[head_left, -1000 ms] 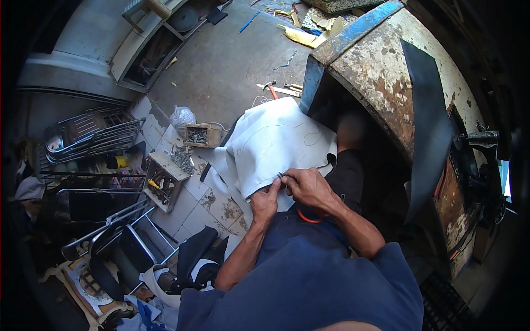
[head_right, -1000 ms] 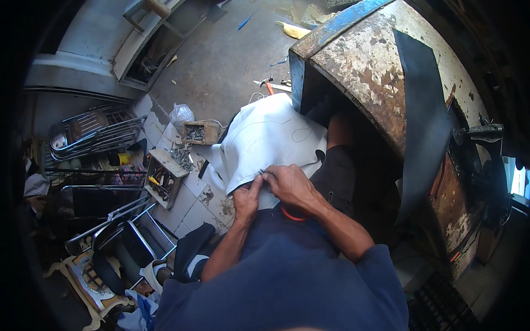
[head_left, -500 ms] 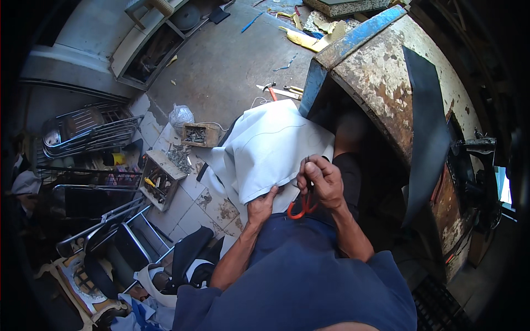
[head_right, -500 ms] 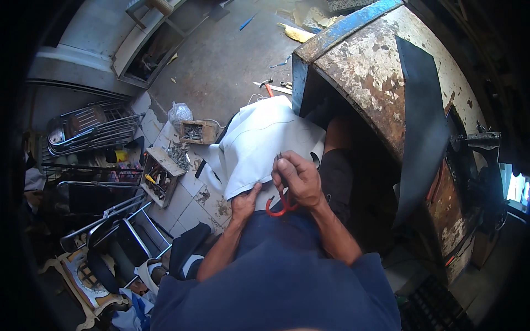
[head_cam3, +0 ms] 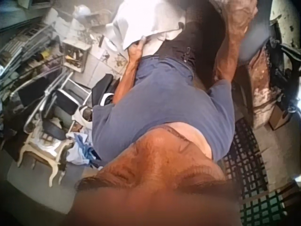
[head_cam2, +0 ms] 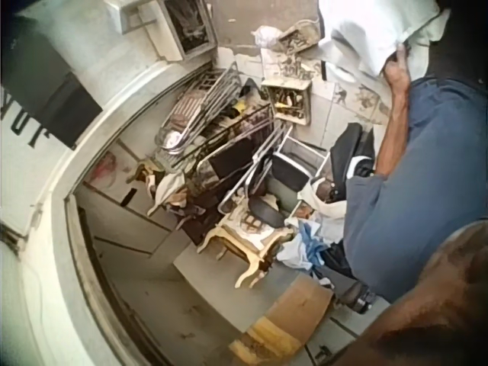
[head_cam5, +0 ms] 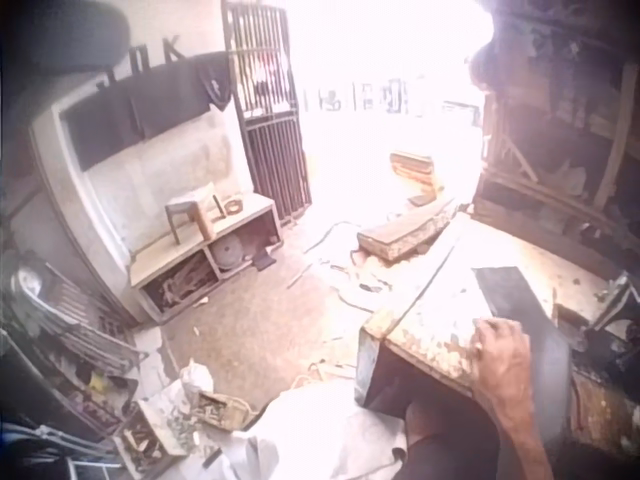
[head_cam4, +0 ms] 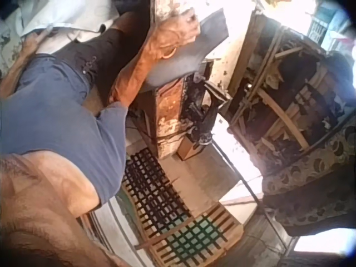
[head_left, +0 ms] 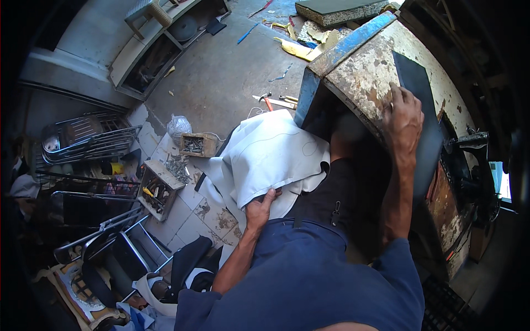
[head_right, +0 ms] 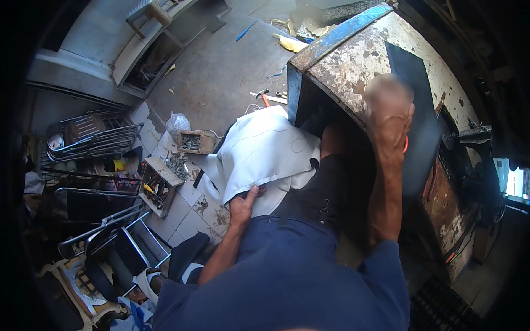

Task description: The person cuts along a curved line on a large piece of white upholstery fabric using shears, then uses the cut-out section to measure and cut a matching piece of black material.

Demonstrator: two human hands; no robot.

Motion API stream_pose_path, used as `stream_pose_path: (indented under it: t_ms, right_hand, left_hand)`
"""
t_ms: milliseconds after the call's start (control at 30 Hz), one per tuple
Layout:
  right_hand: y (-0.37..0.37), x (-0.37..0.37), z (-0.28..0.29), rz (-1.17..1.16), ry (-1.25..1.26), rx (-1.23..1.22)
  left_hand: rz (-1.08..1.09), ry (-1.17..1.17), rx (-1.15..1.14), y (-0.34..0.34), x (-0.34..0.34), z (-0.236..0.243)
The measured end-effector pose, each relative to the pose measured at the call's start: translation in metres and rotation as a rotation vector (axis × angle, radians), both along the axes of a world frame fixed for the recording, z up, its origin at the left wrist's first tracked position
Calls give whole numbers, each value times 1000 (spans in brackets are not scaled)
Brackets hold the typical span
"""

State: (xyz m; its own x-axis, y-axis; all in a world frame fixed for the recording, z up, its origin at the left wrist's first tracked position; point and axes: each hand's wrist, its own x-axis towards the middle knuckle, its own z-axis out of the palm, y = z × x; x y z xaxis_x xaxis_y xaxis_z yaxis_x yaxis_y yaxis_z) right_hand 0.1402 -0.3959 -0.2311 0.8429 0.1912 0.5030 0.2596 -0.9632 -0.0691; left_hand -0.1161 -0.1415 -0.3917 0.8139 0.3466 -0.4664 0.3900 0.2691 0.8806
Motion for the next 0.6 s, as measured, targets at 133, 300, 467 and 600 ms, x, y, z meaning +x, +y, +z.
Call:
stream_pose_path:
  t_ms: [133,300,467,600]
  right_hand:
    - [64,-69,-40,626,427,294]
    - [77,-120,-149,679,784,349]
    - [93,-143,-181,752,790,581]
    - [99,-143,-188,683,722,605]
  left_hand:
    - [62,-4,4,3,-5,9]
    - [205,-34,-105,1,-4,11]
    - [169,-15,-178,-14,3,-2]
    - [92,178,-52,-26,28,-29]
